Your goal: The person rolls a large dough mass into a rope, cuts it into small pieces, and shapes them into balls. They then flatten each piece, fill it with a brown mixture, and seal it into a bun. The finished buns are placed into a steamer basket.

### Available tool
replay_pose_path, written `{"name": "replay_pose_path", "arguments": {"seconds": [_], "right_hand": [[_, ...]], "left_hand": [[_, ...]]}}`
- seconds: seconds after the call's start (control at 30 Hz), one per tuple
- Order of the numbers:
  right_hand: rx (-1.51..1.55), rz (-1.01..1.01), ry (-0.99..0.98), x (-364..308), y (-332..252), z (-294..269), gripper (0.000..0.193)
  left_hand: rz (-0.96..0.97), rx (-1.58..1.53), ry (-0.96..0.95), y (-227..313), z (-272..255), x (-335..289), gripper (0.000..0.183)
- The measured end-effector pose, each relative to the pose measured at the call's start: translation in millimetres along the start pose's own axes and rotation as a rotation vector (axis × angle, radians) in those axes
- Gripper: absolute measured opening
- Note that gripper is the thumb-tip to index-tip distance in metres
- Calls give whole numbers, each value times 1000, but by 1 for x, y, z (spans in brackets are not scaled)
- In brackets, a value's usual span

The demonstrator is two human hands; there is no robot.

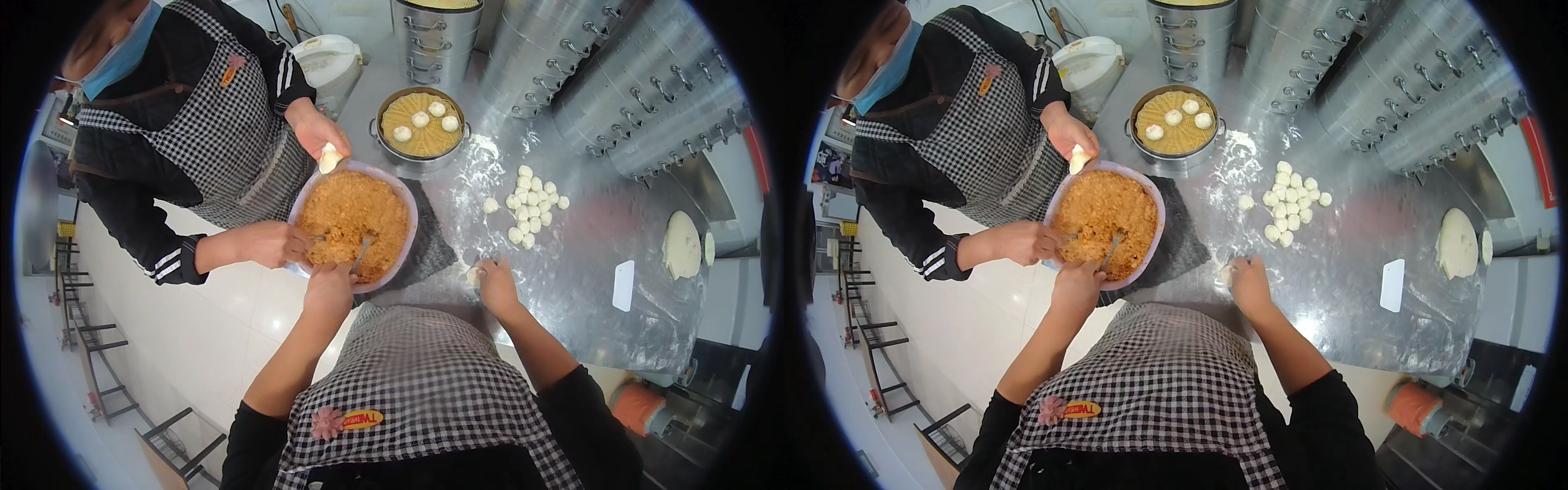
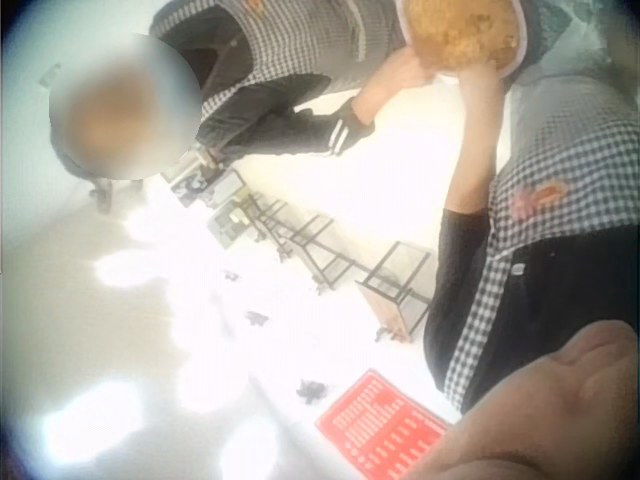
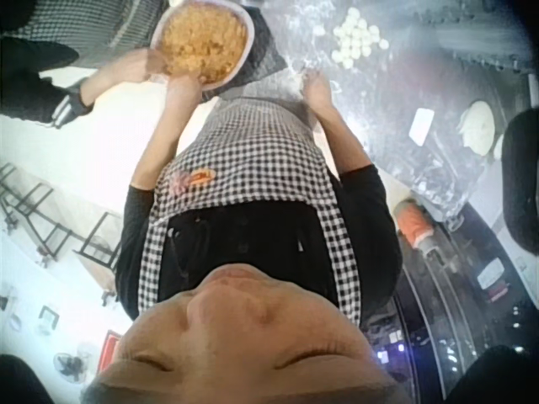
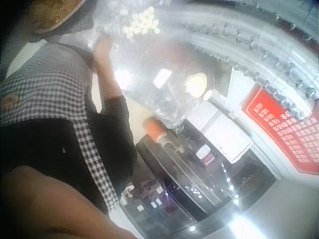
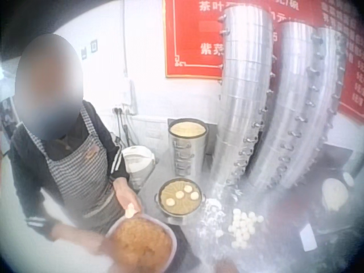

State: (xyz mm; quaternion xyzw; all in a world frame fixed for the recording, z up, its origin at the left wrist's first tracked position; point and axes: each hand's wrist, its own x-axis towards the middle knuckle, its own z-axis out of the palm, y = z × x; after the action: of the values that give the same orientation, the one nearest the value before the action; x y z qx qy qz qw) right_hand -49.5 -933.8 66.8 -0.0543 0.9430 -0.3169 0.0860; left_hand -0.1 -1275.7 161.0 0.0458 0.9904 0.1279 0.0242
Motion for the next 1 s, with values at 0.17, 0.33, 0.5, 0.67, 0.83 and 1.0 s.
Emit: {"name": "replay_pose_path", "arguments": {"seconds": [0.17,0.33,0.5,0.67,0.83,1.0], "right_hand": [[8,-81,263,4,22,10,28],[-73,-361,115,11,26,-2,38],[-164,-434,-129,15,42,-10,30],[286,-326,-22,11,40,-4,12],[1466,245,-113,16,-1,3,19],[1858,193,-220,51,-55,-9,33]], "left_hand": [[-21,243,-120,10,9,9,14],[-166,81,-154,23,-24,-4,25],[-75,-85,65,36,-13,5,31],[-146,-157,-23,41,2,4,38],[-304,-381,-87,37,-3,-15,28],[-571,-910,-157,17,-8,-11,17]]}}
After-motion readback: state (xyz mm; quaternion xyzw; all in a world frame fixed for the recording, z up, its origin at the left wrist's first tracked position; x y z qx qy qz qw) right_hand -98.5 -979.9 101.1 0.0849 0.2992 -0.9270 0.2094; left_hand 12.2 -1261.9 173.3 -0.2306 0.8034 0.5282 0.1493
